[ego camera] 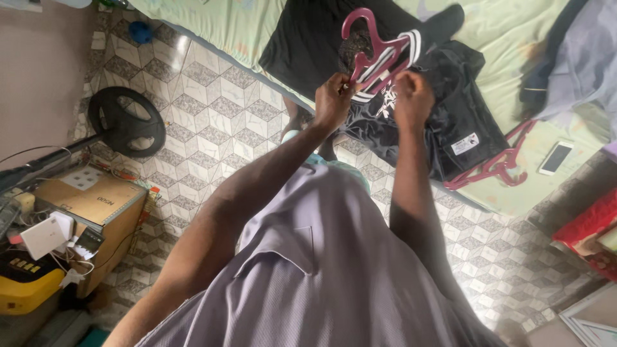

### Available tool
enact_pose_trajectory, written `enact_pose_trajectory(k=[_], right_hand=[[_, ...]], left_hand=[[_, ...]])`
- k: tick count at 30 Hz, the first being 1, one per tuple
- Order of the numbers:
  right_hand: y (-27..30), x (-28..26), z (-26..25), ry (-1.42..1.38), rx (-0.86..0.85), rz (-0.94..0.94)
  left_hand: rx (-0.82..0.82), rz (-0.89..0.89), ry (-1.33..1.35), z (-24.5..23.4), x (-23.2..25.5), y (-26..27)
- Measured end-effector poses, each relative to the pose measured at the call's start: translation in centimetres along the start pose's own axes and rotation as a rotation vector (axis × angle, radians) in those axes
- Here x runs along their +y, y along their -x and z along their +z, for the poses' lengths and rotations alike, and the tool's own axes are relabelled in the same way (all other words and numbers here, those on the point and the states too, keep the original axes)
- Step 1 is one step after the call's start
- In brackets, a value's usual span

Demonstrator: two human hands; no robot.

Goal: The person places a black jersey onto a pink plastic hanger by hand and then sets the garment down on a bed.

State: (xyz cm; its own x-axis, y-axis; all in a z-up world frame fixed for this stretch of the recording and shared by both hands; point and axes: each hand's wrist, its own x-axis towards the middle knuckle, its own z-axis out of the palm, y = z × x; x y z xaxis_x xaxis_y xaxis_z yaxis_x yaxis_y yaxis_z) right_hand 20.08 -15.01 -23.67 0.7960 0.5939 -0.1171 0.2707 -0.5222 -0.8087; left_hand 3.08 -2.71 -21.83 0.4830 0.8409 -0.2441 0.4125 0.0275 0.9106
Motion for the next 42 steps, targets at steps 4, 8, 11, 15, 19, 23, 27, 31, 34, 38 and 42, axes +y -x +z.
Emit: enact_pose_trajectory(k=[4,8,11,15,19,23,27,31,34,38,42], right_hand=[[0.9,-5.8,4.3,-0.293,-0.145,0.286],[0.9,-8.1,6.8,-0.061,-0.161,0.221],[-0.2,-8.3,8.8,-0.265,-0.166,0.213],[-1.3,-7.6,10.7,-0.473,-0.199,0.368],[-1.9,-5.4,11.4,-0.774,-0.246,0.488],[-1.0,-3.8,12.4,-0.772,-0.242,0.406],[-0.8,-3.2,13.5,-0.705,-0.043,0.518],[0.3,-4.0,12.7,-0.659,-0.076,0.414],[0.9,-5.3,11.3,-0.602,-0.090,0.357],[1.9,-5.3,10.1,-0.610,0.037,0.503],[3.8,-2.9,9.0,-0.770,0.032,0.328]], left_hand=[[0.022,-0.084,0.002,-1.3,-0.8,-2.8],[-0.036,-0.125,-0.044,-2.2,-0.7,-4.5],[-0.028,-0.029,0.038,-2.3,-1.6,-5.2],[-0.009,0.127,0.004,-2.6,-3.0,-6.2],[-0.136,0.161,-0.051,-3.1,-3.8,-7.4],[-0.277,0.218,-0.105,-3.5,-4.6,-7.9],[-0.362,0.312,-0.078,-3.9,-5.7,-9.0],[-0.483,0.381,-0.086,-5.0,-6.8,-10.6],[-0.547,0.397,-0.115,-6.3,-8.6,-12.8],[-0.586,0.338,-0.295,-5.1,-12.9,-16.2],[-0.737,0.237,-0.612,-0.3,-16.3,-19.5]])
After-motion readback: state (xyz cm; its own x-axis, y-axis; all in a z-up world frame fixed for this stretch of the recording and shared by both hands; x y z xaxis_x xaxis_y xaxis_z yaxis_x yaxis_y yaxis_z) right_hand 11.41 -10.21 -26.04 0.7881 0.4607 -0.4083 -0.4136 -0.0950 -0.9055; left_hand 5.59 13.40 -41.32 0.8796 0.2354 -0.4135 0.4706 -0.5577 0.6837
